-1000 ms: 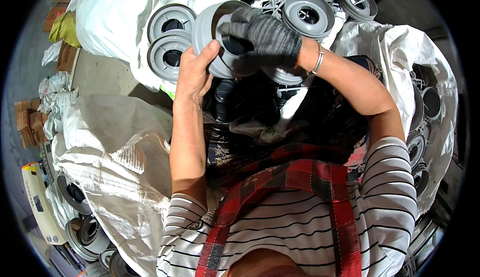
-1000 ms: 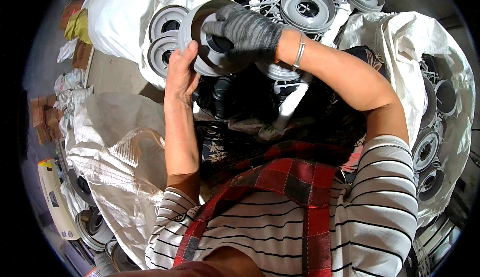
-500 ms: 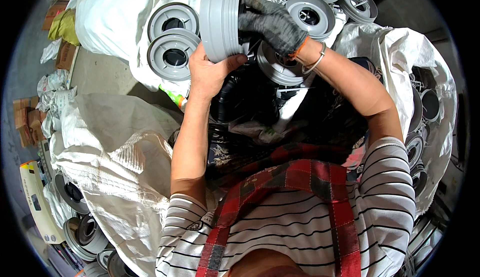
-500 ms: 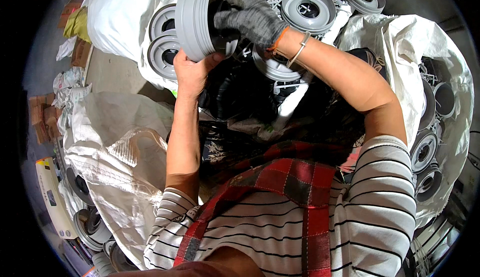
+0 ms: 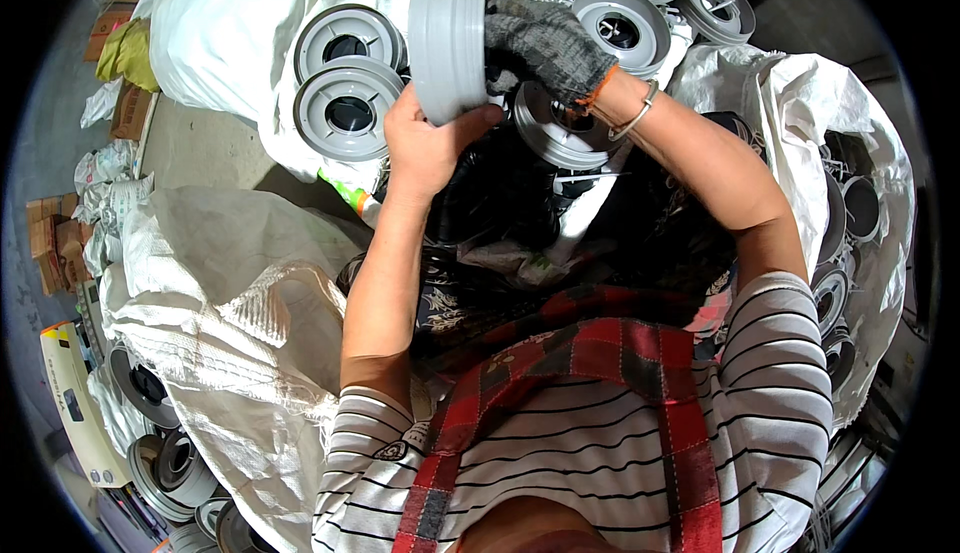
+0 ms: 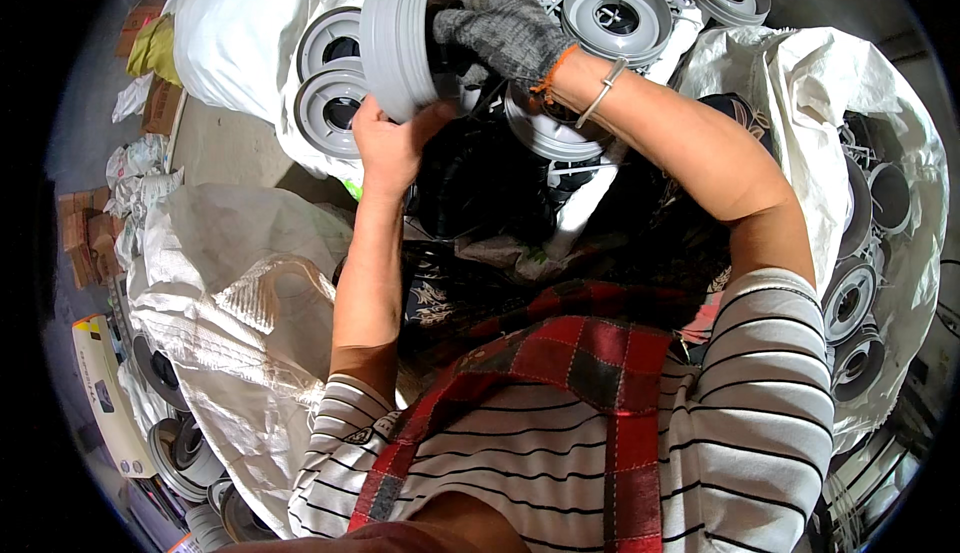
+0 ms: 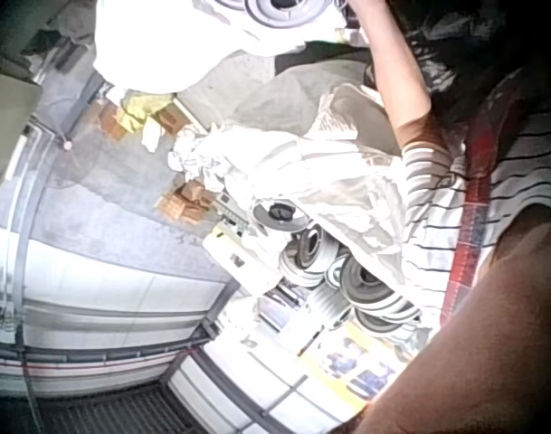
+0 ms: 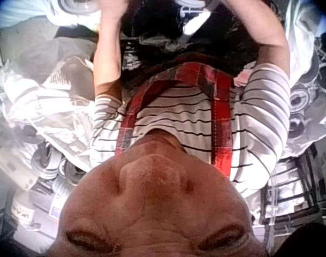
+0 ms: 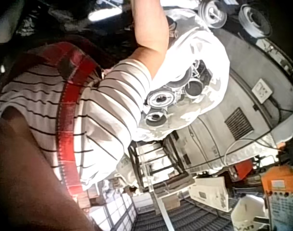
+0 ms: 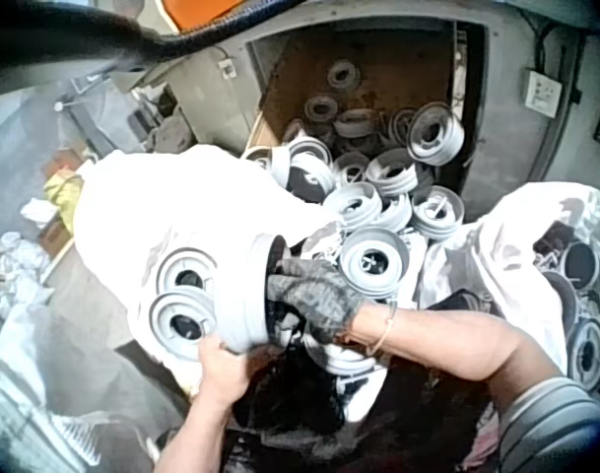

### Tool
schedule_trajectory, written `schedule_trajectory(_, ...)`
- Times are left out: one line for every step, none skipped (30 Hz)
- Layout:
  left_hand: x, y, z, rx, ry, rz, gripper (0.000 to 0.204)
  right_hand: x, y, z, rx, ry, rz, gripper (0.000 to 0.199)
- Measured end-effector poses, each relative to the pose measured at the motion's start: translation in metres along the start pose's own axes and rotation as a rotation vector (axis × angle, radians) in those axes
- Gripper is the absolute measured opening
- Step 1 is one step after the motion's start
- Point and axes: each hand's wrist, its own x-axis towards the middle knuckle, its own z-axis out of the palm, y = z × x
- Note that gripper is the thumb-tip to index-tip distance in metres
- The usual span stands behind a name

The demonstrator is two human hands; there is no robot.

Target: The person sorts gray and black circular plastic parts from a large white sack. They pick up individual parts, inspect them, and place them into a pile on top of the sack. The person wears gloves and handles the parts one by one throughout the video.

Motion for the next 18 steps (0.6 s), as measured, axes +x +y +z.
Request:
schedule_trajectory(-0.001,0.004,0.001,0.052,-0.014,0.052,0.040,0.000,0.003,0.001,-0.048,0.028,-0.055,0.030)
schedule_trajectory(-0.002,0.006,0.002,0.102,-0.031,0.107,0.042,-0.002,0.007,0.002,-0.100,0.057,-0.107,0.031)
schedule_trajectory(-0.002,0.007,0.002,0.137,-0.062,0.099,0.055,-0.008,0.013,0.007,0.317,0.003,0.046,0.030)
schedule_trajectory(-0.003,0.008,0.003,0.162,-0.063,0.159,0.059,-0.011,0.015,0.016,0.705,-0.009,0.076,0.030)
schedule_trajectory(-0.003,0.008,0.006,0.187,-0.066,0.218,0.064,-0.009,0.012,0.023,1.093,-0.022,0.109,0.030)
schedule_trajectory(-0.004,0.008,0.007,0.211,-0.069,0.276,0.069,-0.010,0.013,0.022,1.405,-0.071,0.173,0.031)
schedule_trajectory(-0.001,0.001,0.007,0.231,-0.092,0.366,0.078,-0.011,0.015,0.021,1.713,-0.101,0.261,0.031)
schedule_trajectory(0.002,-0.006,0.000,0.313,-0.088,0.471,0.077,-0.009,0.013,0.017,1.730,-0.150,0.350,0.032)
schedule_trajectory(0.010,-0.012,-0.003,0.379,-0.098,0.585,0.077,-0.008,0.014,0.008,1.729,-0.181,0.448,0.032)
schedule_trajectory(0.014,-0.015,-0.005,0.445,-0.106,0.699,0.076,-0.007,0.012,0.003,1.502,-0.171,0.507,0.032)
schedule_trajectory(0.011,-0.010,-0.004,0.354,-0.123,0.625,0.076,-0.008,0.016,0.001,1.717,-0.221,0.457,0.033)
schedule_trajectory(0.011,-0.009,-0.004,0.324,-0.154,0.596,0.076,-0.008,0.023,0.000,1.931,-0.273,0.399,0.035)
schedule_trajectory(0.011,-0.009,-0.005,0.294,-0.184,0.566,0.076,-0.008,0.029,0.000,2.143,-0.327,0.332,0.037)
schedule_trajectory(0.010,-0.010,-0.007,0.268,-0.216,0.533,0.076,-0.008,0.036,0.005,2.032,-0.283,0.346,0.038)
schedule_trajectory(0.010,-0.011,-0.008,0.236,-0.251,0.500,0.076,-0.011,0.043,0.011,1.918,-0.235,0.363,0.039)
schedule_trajectory(0.011,-0.012,-0.012,0.334,-0.275,0.473,0.075,-0.015,0.049,0.016,1.803,-0.189,0.379,0.040)
schedule_trajectory(0.014,-0.009,-0.019,0.436,-0.290,0.444,0.074,-0.012,0.045,0.012,1.810,-0.189,0.391,0.039)
schedule_trajectory(0.015,-0.005,-0.022,0.537,-0.305,0.414,0.073,-0.010,0.040,0.009,1.558,-0.181,0.374,0.034)
